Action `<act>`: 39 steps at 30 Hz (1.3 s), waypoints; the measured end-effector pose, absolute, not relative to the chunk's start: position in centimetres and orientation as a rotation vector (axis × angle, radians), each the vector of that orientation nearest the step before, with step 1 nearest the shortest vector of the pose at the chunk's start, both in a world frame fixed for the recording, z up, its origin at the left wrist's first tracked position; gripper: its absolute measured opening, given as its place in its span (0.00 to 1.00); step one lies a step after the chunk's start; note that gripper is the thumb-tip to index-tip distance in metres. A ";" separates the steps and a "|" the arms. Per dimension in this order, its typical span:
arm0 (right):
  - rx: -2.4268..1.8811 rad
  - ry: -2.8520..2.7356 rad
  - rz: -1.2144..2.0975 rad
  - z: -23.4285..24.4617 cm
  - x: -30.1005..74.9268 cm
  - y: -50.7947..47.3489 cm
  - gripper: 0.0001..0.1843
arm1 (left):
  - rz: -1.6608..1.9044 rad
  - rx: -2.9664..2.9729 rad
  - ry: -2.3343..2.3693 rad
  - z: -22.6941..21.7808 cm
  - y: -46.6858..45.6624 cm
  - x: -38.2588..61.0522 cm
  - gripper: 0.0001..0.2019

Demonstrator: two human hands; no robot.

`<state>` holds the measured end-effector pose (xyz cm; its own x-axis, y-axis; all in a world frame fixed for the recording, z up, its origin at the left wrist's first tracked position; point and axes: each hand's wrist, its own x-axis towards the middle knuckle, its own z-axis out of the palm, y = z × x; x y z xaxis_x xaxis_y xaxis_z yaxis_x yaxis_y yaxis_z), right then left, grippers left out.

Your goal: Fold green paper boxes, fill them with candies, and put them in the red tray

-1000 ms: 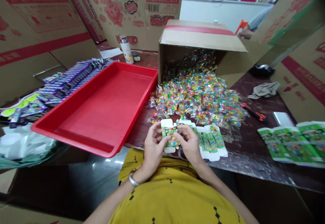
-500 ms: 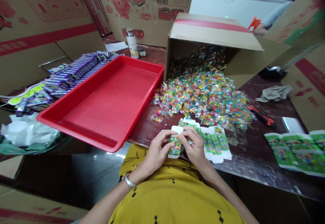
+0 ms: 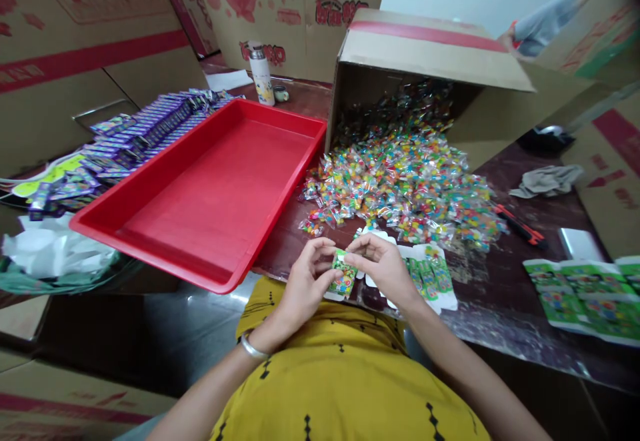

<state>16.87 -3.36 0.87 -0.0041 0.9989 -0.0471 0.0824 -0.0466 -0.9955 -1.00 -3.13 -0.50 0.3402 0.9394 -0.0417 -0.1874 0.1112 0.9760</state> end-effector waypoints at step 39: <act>-1.583 -1.567 0.653 4.9 19.6 -1.3 0.08 | 0.966 0.554 0.912 -2.2 -1.7 -3.1 0.18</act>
